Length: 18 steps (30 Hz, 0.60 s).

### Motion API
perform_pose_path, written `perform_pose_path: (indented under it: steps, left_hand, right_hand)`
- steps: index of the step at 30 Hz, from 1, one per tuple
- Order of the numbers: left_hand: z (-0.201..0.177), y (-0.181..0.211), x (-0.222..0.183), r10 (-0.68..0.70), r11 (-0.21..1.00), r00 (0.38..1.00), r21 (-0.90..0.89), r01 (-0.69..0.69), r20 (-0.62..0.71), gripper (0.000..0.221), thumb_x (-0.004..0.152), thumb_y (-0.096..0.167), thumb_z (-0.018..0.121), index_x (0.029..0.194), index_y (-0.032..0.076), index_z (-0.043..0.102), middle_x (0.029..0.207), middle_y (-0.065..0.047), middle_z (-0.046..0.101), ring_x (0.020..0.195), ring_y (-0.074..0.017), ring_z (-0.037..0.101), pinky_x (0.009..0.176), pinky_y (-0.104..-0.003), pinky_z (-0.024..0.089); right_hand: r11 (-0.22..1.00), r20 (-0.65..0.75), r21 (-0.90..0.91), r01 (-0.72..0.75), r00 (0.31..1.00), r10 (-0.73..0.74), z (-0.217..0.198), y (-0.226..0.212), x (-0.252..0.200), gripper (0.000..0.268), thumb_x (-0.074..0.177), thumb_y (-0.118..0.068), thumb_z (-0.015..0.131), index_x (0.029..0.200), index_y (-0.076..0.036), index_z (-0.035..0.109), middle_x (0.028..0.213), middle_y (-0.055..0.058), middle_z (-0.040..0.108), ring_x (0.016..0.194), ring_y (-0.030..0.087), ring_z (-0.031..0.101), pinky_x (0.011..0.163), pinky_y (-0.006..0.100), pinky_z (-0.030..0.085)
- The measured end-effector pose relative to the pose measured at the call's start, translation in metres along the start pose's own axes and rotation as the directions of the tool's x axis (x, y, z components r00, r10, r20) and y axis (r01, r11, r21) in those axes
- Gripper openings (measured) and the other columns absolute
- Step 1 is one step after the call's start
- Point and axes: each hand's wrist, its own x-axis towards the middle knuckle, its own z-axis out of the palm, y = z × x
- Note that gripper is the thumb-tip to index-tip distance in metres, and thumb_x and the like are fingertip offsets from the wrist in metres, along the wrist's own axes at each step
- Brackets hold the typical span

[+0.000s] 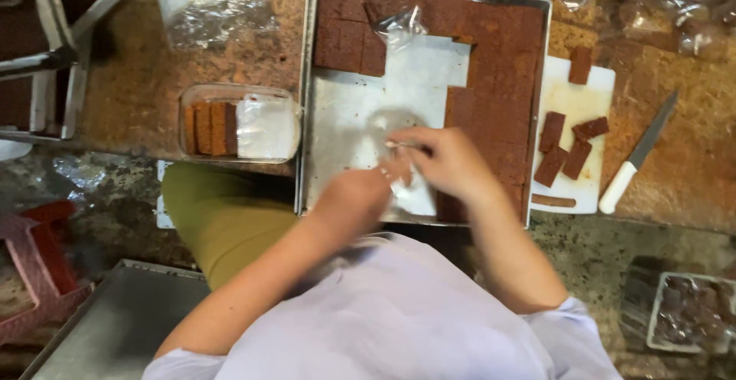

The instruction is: Packaging brownie pieces into individual plastic wrappers from a large baking tray

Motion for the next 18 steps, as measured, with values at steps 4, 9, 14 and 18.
perform_pose_path:
  steps: [4, 9, 14, 18]
  left_hand:
    - [-0.03, -0.104, -0.03, -0.447, 0.875, 0.888, -0.259, 0.409, -0.105, 0.035, 0.095, -0.012, 0.055, 0.13, -0.012, 0.061, 0.126, -0.037, 0.063, 0.122, -0.0512, 0.059, 0.107, -0.053, 0.047]
    - [-0.01, -0.14, -0.057, -0.839, 0.5, 0.518, 0.614, 0.611, 0.167, 0.044, 0.09, 0.039, 0.079, 0.106, 0.001, 0.062, 0.118, -0.017, 0.052, 0.073, -0.0331, 0.071, 0.053, -0.046, 0.061]
    - [-0.017, -0.134, -0.055, -0.754, 0.556, 0.65, 0.613, 0.561, 0.089, 0.015, 0.083, 0.017, 0.069, 0.096, 0.011, 0.065, 0.108, -0.014, 0.058, 0.079, -0.0376, 0.064, 0.048, -0.052, 0.054]
    - [-0.02, -0.128, -0.061, -0.826, 0.549, 0.551, 0.396, 0.736, 0.12, 0.046, 0.086, 0.03, 0.073, 0.125, 0.015, 0.054, 0.133, -0.015, 0.052, 0.086, -0.0428, 0.073, 0.073, -0.053, 0.063]
  right_hand:
    - [0.93, -0.57, -0.254, 0.266, 0.736, -0.366, -0.027, 0.014, 0.041, 0.029, 0.094, 0.003, 0.063, 0.113, -0.015, 0.075, 0.108, 0.004, 0.068, 0.106, 0.025, 0.052, 0.108, 0.035, 0.033]
    - [0.854, -0.286, -0.519, -0.043, 0.95, -0.126, -0.027, 0.042, 0.111, 0.079, 0.093, -0.024, 0.072, 0.16, -0.014, 0.032, 0.158, 0.012, 0.048, 0.135, 0.034, 0.043, 0.103, 0.053, 0.036]
    - [0.791, -0.236, -0.612, 0.004, 0.953, -0.188, -0.007, 0.102, 0.153, 0.064, 0.092, -0.038, 0.076, 0.146, -0.018, 0.048, 0.14, 0.011, 0.049, 0.127, 0.034, 0.044, 0.102, 0.052, 0.031]
    - [0.876, -0.322, -0.463, -0.136, 0.946, -0.024, -0.027, 0.162, 0.156, 0.024, 0.107, -0.051, 0.06, 0.097, -0.03, 0.065, 0.096, -0.009, 0.058, 0.108, 0.021, 0.052, 0.097, 0.048, 0.035]
